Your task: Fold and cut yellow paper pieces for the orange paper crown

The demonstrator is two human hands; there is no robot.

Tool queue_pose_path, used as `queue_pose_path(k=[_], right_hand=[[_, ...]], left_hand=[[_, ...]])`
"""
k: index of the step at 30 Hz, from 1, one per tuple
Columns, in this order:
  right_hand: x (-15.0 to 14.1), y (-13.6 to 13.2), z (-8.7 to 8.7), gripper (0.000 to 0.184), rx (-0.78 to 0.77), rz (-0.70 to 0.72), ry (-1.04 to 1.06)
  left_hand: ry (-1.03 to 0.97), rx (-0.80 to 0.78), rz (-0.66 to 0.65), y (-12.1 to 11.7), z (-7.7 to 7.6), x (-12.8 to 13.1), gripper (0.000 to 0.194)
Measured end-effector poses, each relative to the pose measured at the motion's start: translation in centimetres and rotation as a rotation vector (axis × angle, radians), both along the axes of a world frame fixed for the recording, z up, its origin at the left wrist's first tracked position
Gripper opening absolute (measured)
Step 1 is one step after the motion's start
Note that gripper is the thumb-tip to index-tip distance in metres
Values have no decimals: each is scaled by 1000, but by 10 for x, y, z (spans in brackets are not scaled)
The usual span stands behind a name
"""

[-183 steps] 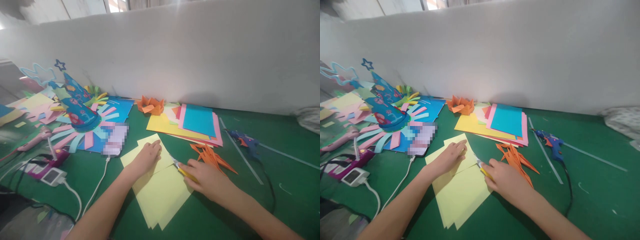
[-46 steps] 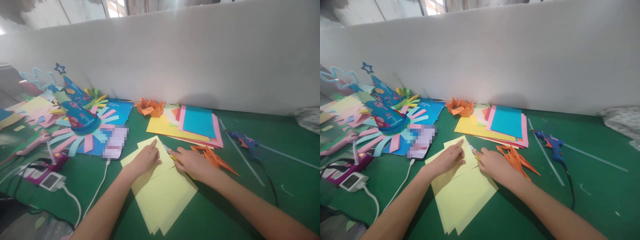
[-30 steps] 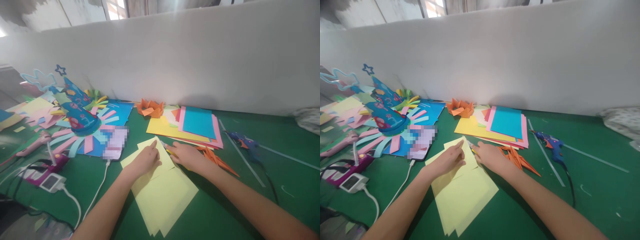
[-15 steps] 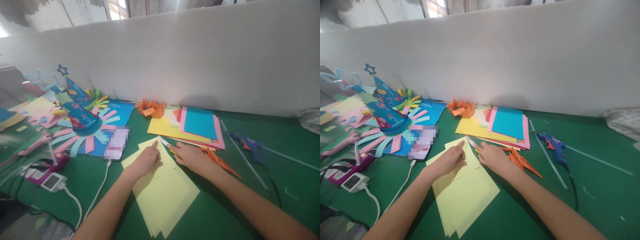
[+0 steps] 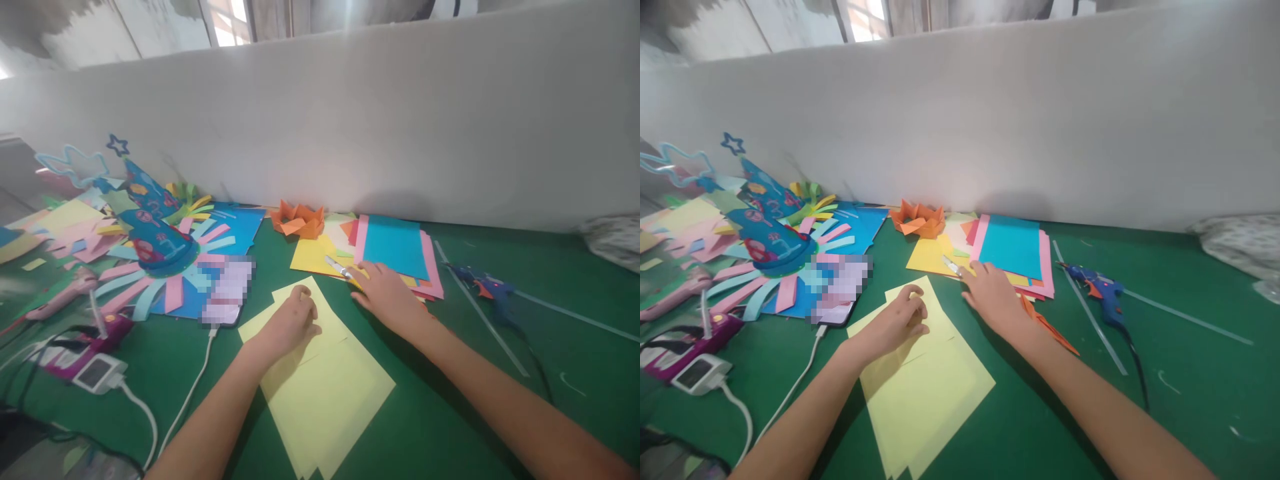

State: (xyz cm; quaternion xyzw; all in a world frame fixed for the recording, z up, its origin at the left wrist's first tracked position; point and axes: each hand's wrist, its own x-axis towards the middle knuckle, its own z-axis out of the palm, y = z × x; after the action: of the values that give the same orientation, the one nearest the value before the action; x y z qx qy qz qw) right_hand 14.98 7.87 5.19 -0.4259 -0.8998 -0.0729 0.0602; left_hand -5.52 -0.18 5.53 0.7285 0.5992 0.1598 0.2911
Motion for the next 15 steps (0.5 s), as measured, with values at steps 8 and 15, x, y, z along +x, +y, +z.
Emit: queue_pose_path(k=[8, 15], right_hand=[[-13, -39, -1, 53, -447, 323, 171], [-10, -33, -13, 40, -420, 300, 187]], left_hand=[[-132, 75, -32, 3, -12, -8, 4], [166, 179, 252, 2, 8, -34, 16]])
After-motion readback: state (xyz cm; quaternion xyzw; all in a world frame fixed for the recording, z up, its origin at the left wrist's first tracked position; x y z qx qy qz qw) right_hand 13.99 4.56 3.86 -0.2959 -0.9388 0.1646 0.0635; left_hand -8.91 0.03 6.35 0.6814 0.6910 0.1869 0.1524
